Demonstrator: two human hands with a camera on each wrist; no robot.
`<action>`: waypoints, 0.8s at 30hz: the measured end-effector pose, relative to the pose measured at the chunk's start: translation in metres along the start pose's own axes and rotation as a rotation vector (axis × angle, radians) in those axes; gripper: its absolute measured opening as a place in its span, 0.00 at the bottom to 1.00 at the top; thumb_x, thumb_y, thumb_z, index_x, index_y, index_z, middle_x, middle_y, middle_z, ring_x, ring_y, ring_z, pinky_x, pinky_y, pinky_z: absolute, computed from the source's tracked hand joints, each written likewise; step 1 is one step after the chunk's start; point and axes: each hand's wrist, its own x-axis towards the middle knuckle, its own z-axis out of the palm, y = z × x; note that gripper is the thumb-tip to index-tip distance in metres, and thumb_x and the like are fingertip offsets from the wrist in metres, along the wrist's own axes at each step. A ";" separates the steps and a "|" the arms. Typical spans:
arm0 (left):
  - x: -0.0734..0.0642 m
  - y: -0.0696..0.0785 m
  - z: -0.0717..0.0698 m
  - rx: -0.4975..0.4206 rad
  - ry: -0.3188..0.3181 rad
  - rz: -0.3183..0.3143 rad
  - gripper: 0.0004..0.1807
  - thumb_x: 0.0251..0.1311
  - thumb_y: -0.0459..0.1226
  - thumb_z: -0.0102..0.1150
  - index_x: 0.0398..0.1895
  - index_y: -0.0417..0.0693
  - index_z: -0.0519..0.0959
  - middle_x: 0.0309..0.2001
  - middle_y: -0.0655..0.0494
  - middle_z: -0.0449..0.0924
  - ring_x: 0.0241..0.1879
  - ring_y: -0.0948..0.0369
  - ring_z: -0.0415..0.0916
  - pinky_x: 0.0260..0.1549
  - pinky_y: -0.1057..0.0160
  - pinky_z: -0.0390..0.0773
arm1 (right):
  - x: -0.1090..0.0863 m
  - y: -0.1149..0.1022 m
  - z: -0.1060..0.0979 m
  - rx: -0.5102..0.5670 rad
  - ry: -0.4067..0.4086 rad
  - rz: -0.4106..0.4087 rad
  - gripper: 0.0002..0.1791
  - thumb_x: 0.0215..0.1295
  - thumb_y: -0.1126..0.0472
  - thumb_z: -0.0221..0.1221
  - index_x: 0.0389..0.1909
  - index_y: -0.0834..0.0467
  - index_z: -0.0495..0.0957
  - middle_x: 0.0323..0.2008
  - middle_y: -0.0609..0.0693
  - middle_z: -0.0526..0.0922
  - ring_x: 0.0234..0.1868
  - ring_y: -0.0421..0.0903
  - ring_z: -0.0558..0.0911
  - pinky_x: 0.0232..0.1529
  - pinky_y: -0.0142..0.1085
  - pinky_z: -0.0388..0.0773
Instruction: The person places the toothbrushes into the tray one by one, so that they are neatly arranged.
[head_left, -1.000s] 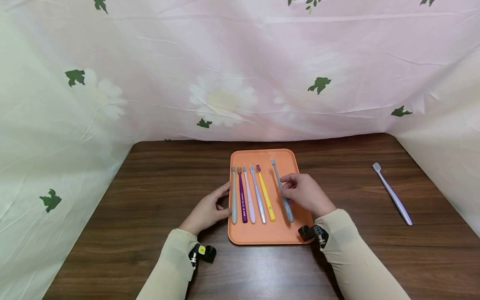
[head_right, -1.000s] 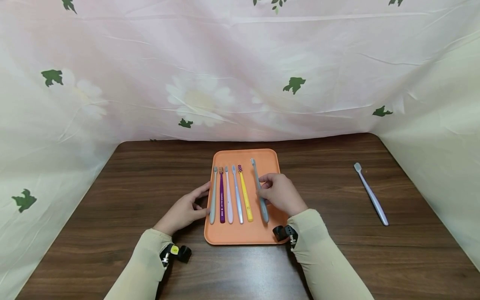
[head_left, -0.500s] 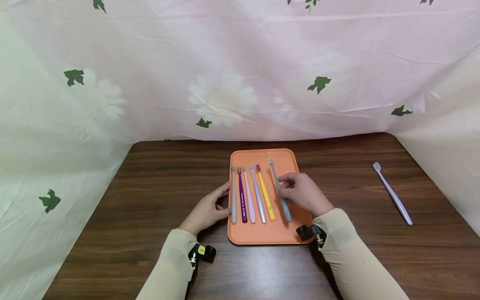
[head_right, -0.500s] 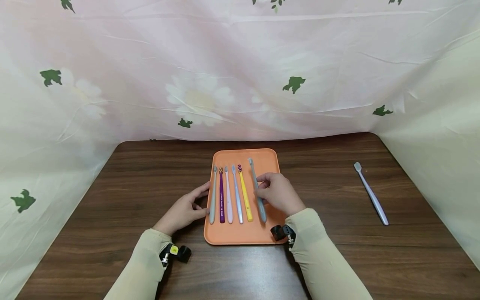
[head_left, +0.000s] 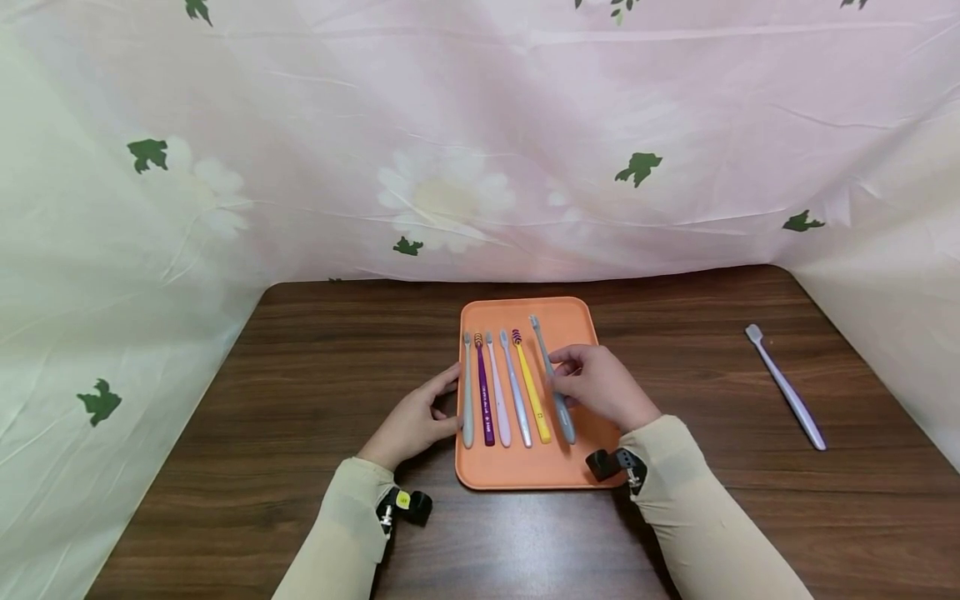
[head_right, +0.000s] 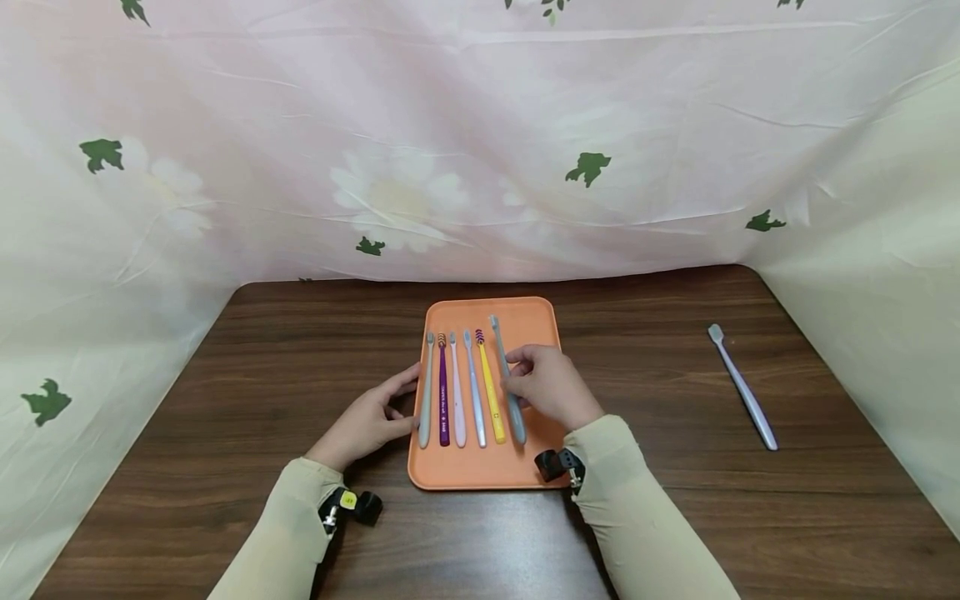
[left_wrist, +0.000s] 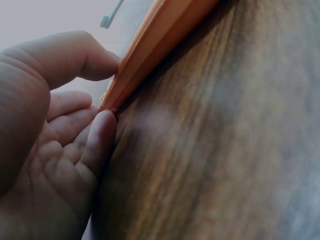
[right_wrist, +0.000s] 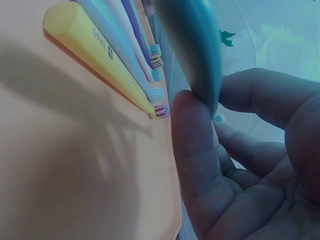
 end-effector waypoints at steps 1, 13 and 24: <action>0.000 0.000 0.000 0.001 0.001 0.001 0.42 0.54 0.39 0.64 0.71 0.59 0.56 0.62 0.57 0.68 0.33 0.64 0.76 0.34 0.65 0.77 | 0.000 0.000 0.000 0.002 0.000 0.001 0.18 0.59 0.65 0.61 0.51 0.63 0.75 0.34 0.56 0.77 0.27 0.46 0.78 0.29 0.38 0.80; 0.000 0.000 0.000 0.002 0.001 0.005 0.42 0.54 0.39 0.64 0.71 0.59 0.56 0.62 0.57 0.68 0.33 0.64 0.76 0.34 0.65 0.77 | 0.002 0.000 0.002 0.023 0.005 0.015 0.18 0.59 0.65 0.60 0.50 0.64 0.75 0.35 0.56 0.76 0.28 0.47 0.78 0.31 0.38 0.80; 0.000 0.000 0.000 0.002 0.000 0.008 0.42 0.54 0.39 0.65 0.71 0.58 0.56 0.61 0.57 0.69 0.32 0.64 0.76 0.34 0.65 0.77 | 0.001 -0.002 0.001 -0.016 0.022 0.018 0.17 0.57 0.64 0.62 0.48 0.60 0.75 0.33 0.54 0.78 0.27 0.47 0.78 0.30 0.39 0.78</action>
